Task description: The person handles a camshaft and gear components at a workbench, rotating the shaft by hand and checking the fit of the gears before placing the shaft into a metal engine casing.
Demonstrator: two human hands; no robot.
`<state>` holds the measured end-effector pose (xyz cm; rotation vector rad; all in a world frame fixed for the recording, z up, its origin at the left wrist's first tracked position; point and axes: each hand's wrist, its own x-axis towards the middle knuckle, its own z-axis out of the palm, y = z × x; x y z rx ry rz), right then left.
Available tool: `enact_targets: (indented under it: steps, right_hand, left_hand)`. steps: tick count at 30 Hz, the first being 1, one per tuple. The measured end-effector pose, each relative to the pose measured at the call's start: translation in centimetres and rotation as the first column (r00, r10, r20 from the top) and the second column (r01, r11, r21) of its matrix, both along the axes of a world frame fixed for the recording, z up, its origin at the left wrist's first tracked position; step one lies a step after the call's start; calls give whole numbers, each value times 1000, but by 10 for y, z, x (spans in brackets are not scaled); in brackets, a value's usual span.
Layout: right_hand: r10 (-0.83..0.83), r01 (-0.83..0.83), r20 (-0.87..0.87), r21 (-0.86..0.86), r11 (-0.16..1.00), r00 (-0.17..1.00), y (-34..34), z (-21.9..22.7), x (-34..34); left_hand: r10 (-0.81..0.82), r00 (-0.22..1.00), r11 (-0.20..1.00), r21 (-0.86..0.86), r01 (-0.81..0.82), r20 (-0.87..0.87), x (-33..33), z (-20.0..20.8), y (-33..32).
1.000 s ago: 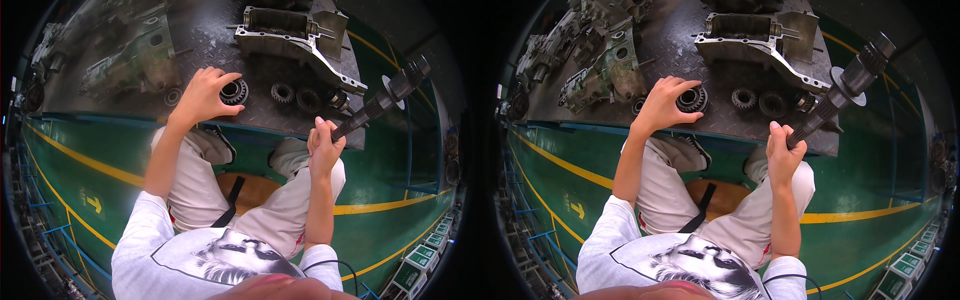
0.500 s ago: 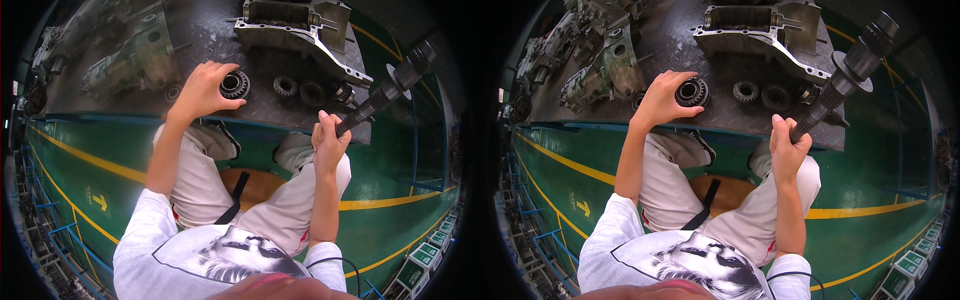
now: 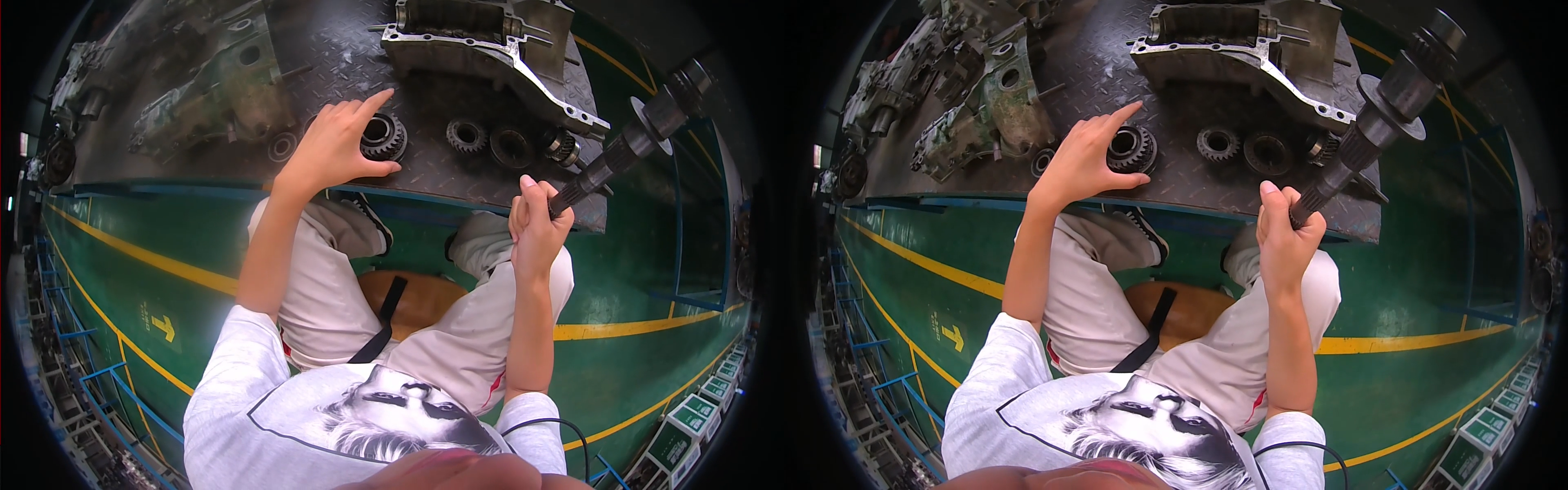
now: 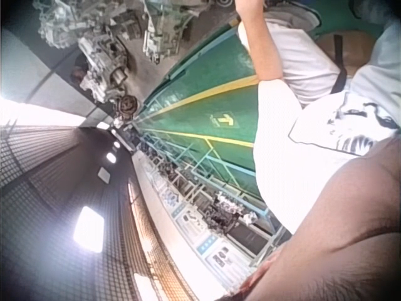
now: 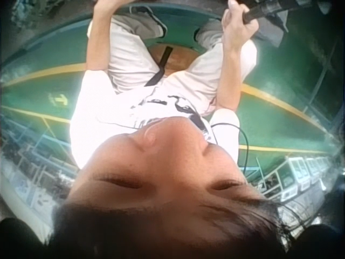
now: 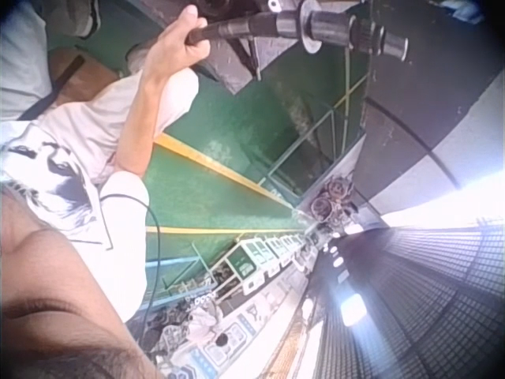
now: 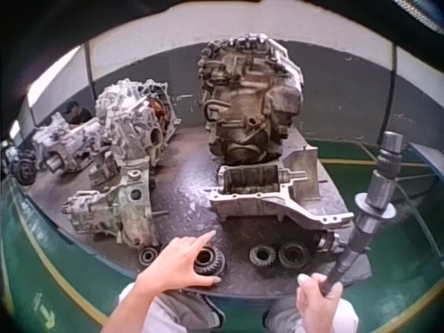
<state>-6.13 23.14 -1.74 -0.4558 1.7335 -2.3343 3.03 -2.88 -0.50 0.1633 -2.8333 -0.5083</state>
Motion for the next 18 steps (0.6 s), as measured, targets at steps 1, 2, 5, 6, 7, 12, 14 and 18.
enact_targets:
  steps: [1, 2, 5, 6, 7, 12, 14, 18]
  right_hand:
    - [-3, 3, 0, 2, 1000, 1000, 0, 1, 0]
    - [0, 0, 16, 1, 1000, 1000, 0, 4, 1]
    - [6, -6, 46, -5, 1000, 999, -1, 4, 3]
    - [13, -13, 62, -14, 1000, 998, 0, 3, 3]
    - [11, -11, 60, -9, 1000, 998, 1, 3, 2]
    - [14, -13, 66, -15, 1000, 998, 0, 4, 2]
    - [15, -15, 48, -7, 1000, 999, 1, 3, 2]
    - [6, -6, 20, 16, 1000, 1000, 1, 2, 2]
  left_hand:
    - [-3, 1000, 1000, 2, 3, 0, 0, -1, 0]
    - [-39, 998, 998, -49, 37, -48, 0, -4, 0]
    - [-78, 995, 996, -52, 74, -69, 2, -1, -1]
    - [-76, 996, 997, -7, 76, -43, 2, 1, -1]
    - [-78, 996, 997, -2, 78, -45, 1, 1, 0]
    - [-53, 998, 998, -26, 52, -28, 1, 1, -2]
    - [-57, 998, 997, -45, 55, -38, 0, 0, -3]
    - [-18, 999, 1000, -17, 17, -41, 0, 2, -3]
